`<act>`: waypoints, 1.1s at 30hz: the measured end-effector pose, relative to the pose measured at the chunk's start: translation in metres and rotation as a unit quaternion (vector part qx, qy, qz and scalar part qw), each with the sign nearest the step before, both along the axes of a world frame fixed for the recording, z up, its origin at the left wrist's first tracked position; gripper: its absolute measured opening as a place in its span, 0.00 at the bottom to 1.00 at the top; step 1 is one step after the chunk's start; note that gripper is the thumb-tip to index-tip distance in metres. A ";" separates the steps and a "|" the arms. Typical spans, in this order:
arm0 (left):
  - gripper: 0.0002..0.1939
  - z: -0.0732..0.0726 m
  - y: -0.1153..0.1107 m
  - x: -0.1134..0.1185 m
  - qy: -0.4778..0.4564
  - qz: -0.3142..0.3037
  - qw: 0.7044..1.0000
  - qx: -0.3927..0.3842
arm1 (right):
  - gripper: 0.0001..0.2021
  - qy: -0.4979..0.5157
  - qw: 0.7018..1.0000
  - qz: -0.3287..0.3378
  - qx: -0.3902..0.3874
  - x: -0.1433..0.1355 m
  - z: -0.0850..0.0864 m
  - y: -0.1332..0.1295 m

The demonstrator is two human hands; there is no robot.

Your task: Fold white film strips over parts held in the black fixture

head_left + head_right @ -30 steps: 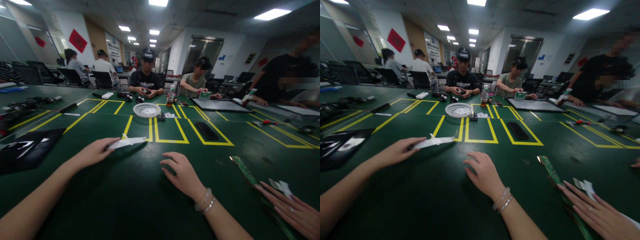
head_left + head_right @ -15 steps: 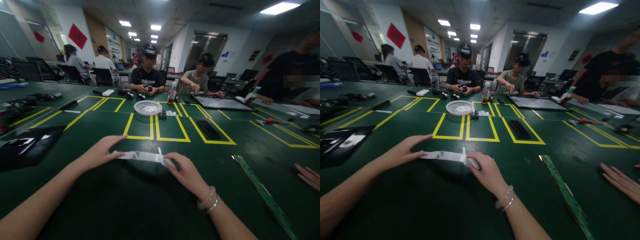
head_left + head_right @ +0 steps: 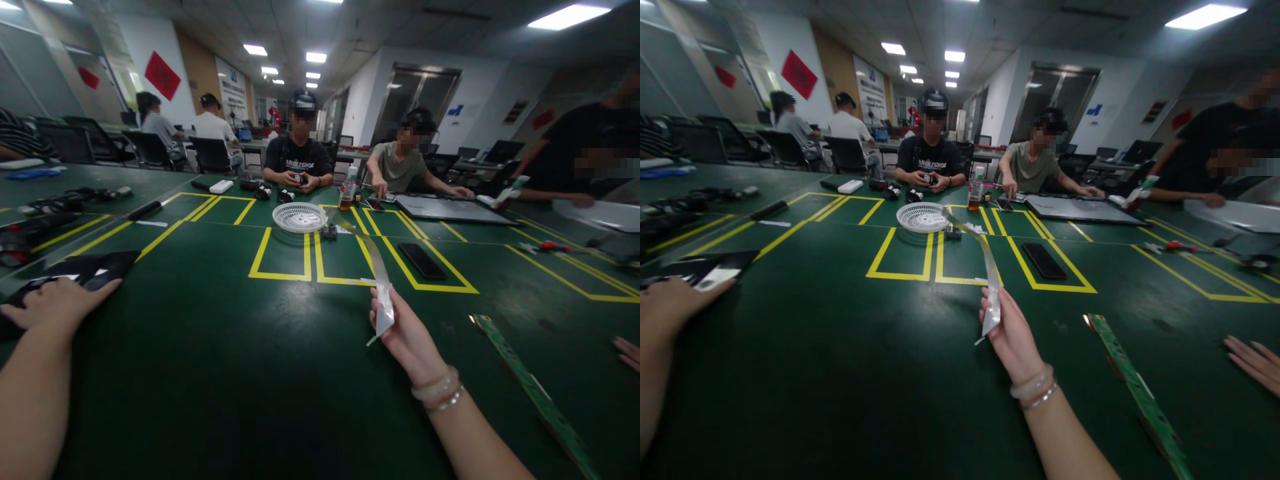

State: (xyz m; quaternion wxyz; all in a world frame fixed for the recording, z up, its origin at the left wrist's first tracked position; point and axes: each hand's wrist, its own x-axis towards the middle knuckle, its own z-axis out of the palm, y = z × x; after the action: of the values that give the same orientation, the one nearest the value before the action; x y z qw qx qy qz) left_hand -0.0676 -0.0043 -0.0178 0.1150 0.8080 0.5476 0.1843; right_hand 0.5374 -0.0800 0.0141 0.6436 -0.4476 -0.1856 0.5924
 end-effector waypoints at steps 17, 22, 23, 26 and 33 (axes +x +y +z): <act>0.45 0.028 0.005 0.184 0.042 0.043 0.991 0.119 | 0.06 0.041 0.999 0.026 0.016 0.011 -0.008 0.006; 0.44 0.027 -0.043 0.271 0.010 -0.132 0.989 0.071 | 0.08 0.065 0.997 0.021 0.029 0.011 -0.004 0.005; 0.44 0.025 -0.050 0.279 0.004 -0.162 0.985 0.062 | 0.08 0.065 0.997 0.026 0.038 0.010 -0.003 0.004; 0.45 0.018 -0.060 0.291 -0.001 -0.226 0.973 0.042 | 0.11 0.044 0.996 0.035 0.069 0.005 -0.001 0.003; 0.46 0.006 -0.051 0.289 0.013 -0.246 0.969 0.035 | 0.20 -0.126 0.983 0.058 0.122 -0.011 -0.002 -0.004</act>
State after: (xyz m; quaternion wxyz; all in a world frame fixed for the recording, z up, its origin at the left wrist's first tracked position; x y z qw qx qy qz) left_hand 0.2216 -0.0552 -0.0116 0.1214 0.9237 0.3269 0.1589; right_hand 0.5267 -0.0839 0.0122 0.6293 -0.4255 -0.3617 0.5404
